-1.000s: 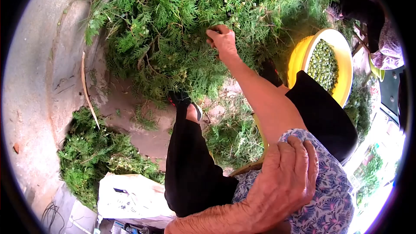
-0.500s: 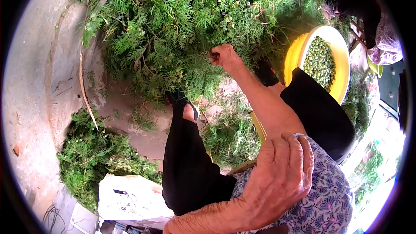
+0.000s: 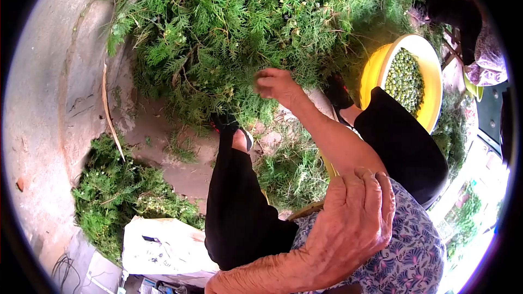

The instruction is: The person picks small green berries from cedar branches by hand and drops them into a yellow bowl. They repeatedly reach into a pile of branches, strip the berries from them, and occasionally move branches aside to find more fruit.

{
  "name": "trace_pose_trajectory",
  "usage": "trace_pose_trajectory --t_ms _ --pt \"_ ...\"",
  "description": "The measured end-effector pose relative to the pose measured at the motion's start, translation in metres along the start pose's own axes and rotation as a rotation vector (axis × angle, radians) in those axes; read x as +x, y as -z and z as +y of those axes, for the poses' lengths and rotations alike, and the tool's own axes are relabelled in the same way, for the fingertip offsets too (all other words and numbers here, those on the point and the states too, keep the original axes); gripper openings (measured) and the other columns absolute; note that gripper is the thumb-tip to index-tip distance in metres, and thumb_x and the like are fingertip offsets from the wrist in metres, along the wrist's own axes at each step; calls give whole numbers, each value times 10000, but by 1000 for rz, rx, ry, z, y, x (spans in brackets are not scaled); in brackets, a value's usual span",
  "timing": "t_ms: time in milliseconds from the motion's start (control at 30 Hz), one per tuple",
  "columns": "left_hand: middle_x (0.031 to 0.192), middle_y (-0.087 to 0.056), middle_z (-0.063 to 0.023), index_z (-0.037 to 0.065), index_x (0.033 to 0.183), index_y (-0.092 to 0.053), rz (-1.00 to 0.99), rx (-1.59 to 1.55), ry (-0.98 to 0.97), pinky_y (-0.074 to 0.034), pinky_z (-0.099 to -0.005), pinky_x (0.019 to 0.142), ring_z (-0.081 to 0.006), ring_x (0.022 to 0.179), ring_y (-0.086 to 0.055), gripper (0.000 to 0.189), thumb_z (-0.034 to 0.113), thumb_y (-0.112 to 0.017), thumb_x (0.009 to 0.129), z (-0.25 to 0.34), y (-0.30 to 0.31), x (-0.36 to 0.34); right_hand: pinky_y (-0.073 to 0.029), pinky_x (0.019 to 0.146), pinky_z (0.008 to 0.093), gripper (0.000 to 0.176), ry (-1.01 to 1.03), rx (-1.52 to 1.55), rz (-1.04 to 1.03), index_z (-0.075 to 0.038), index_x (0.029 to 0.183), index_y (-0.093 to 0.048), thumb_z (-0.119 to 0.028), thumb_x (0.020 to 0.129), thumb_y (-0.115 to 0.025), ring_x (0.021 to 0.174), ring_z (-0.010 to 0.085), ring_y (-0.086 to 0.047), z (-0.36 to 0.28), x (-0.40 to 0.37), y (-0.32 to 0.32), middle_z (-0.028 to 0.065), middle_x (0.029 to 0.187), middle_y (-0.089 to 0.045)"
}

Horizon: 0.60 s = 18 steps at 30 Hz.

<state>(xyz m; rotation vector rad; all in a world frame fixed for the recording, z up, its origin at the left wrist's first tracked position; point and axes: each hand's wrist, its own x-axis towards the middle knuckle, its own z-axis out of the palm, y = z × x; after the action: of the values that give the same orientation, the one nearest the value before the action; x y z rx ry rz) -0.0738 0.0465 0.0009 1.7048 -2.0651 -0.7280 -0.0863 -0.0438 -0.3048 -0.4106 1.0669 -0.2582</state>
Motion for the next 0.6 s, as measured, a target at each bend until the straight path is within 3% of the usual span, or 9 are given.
trace_pose_trajectory --t_ms 100,167,200,267,333,367,400,467,600 --pt "907 -573 -215 -95 996 -563 -2 23 -2 -451 -354 727 -272 810 -569 336 135 -490 763 0 -3 -1 -472 480 256 167 129 -79 -282 25 935 -607 -43 782 -600 574 142 -583 1 4 -26 79 712 -594" --pt "800 -533 -230 -137 903 -565 244 -93 69 -453 -369 612 -299 714 -531 338 79 -541 645 6 -17 -1 -479 480 265 160 166 -13 -261 28 931 -609 -36 786 -587 567 148 -580 0 10 -43 82 703 -592" --pt "800 -533 -230 -137 903 -565 245 -93 71 -453 -369 612 -299 714 -531 338 79 -541 645 4 -20 -1 -485 479 275 155 205 54 -239 32 927 -611 -29 791 -573 560 153 -576 -1 15 -50 86 695 -590" --pt "784 -528 -223 -138 896 -567 373 18 28 -444 -362 586 -288 693 -525 330 74 -546 644 -1 -24 0 -508 478 322 198 202 168 -128 48 994 -548 5 801 -531 555 194 -578 11 42 -49 119 736 -582" --pt "785 -528 -224 -138 898 -567 393 30 23 -443 -361 583 -286 692 -525 329 69 -549 644 -1 -28 -2 -550 551 337 191 187 306 325 80 1011 -476 20 830 -485 644 248 -602 13 54 -49 150 786 -564" --pt "787 -527 -225 -139 899 -568 412 40 16 -443 -359 580 -284 690 -525 327 65 -551 644 -1 -29 -3 -558 571 378 210 172 334 256 86 1028 -414 38 834 -477 666 281 -599 11 58 -44 182 850 -535" --pt "787 -527 -225 -139 899 -568 412 40 19 -443 -359 580 -284 690 -525 327 65 -551 644 -1 -22 -3 -558 571 378 210 170 332 256 86 1028 -414 38 834 -477 666 281 -599 8 59 -47 182 850 -535" --pt "815 -533 -239 -138 906 -566 138 -48 13 -450 -361 594 -290 717 -536 331 61 -554 643 -1 -2 -4 -557 589 397 179 203 392 255 79 1000 -419 27 845 -490 678 287 -594 2 59 -54 183 864 -522" --pt "850 -540 -254 -139 911 -564 144 -53 10 -453 -362 607 -300 742 -545 334 66 -550 647 -2 -2 -5 -551 612 406 143 165 477 213 51 968 -445 -20 861 -508 724 285 -584 1 73 -54 170 905 -520"
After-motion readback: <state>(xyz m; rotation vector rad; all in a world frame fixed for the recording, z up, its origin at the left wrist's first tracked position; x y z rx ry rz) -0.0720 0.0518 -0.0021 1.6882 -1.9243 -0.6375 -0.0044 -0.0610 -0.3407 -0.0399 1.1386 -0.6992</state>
